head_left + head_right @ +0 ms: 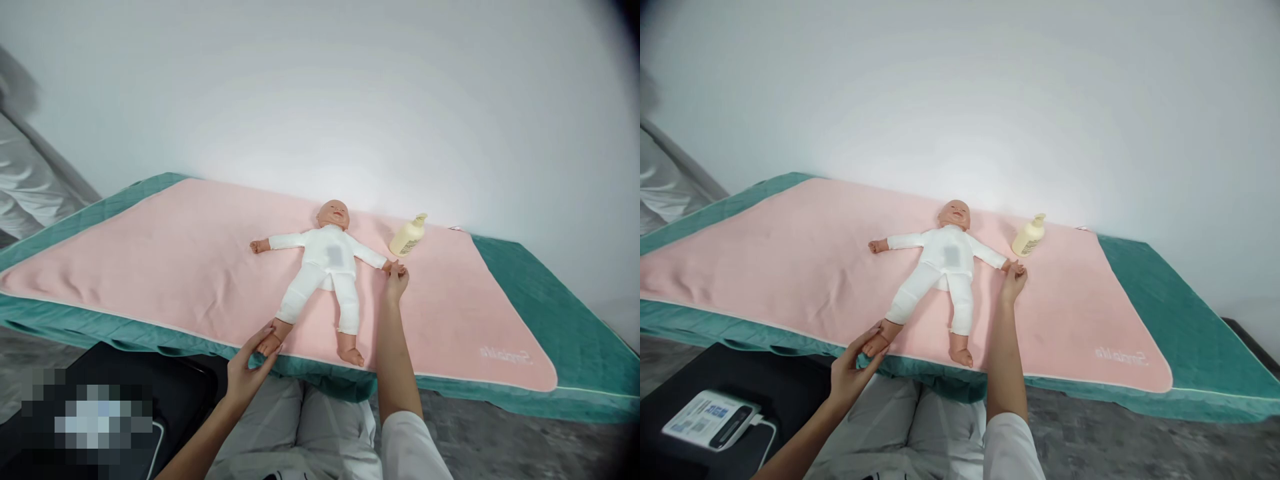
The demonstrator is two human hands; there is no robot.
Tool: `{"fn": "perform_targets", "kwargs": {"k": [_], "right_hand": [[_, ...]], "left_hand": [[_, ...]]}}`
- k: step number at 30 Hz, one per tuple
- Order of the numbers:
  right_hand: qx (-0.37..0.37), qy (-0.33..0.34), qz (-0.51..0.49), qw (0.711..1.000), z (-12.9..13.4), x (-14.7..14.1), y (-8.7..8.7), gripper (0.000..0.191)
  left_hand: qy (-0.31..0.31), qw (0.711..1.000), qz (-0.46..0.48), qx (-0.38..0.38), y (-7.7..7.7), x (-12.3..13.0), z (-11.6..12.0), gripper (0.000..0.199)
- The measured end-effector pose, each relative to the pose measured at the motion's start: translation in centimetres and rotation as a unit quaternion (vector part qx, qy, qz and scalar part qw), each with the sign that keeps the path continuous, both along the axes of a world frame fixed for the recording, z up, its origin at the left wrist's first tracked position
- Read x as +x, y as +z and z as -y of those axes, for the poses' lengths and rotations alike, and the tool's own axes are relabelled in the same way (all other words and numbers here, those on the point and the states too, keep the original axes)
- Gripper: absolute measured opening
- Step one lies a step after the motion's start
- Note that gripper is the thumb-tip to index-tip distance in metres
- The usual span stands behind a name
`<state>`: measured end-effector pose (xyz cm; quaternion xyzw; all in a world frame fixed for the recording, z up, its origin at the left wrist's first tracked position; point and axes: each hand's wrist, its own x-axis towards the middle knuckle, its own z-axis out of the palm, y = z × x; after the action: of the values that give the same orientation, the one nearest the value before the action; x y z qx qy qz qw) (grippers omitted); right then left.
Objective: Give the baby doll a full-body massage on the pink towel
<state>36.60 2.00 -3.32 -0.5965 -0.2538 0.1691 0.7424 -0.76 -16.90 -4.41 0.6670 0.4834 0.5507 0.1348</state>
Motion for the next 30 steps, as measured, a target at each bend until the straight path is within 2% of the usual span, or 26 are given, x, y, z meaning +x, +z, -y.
{"fn": "perform_targets", "kwargs": {"k": [5, 12, 16, 20, 23, 25, 28, 30], "right_hand": [[-0.003, 0.007, -0.005, 1.0, -0.1, -0.1, 0.1, 0.049], [-0.002, 0.002, -0.009, 1.0, 0.8, -0.7, 0.7, 0.057], [0.01, -0.02, 0.007, 1.0, 1.8, -1.7, 1.9, 0.055], [0.065, -0.031, 0.115, 0.991, 2.8, -3.7, 2.9, 0.051], [0.106, 0.022, 0.248, 0.963, 3.4, -5.1, 2.8, 0.046], [0.124, 0.052, 0.346, 0.928, 3.7, -5.8, 2.7, 0.039], [0.15, 0.057, 0.452, 0.878, 4.0, -6.4, 2.7, 0.032], [0.168, 0.06, 0.485, 0.856, 4.1, -6.7, 3.0, 0.03]], "left_hand": [[0.007, 1.0, -0.012, -0.011, -1.4, -0.4, 0.4, 0.041], [-0.018, 0.999, 0.033, -0.011, -2.0, -0.3, 0.6, 0.032], [-0.018, 0.998, 0.058, 0.009, -1.6, -0.5, 0.3, 0.035], [-0.024, 0.997, 0.067, 0.019, -0.5, -0.5, -0.3, 0.036], [-0.035, 0.996, 0.084, 0.021, 0.3, -0.2, -1.0, 0.038], [-0.041, 0.994, 0.102, 0.027, 0.6, 0.0, -1.6, 0.038], [-0.039, 0.991, 0.125, 0.037, 1.0, 0.4, -2.5, 0.038], [-0.036, 0.989, 0.136, 0.043, 1.4, 0.7, -3.0, 0.039]]}}
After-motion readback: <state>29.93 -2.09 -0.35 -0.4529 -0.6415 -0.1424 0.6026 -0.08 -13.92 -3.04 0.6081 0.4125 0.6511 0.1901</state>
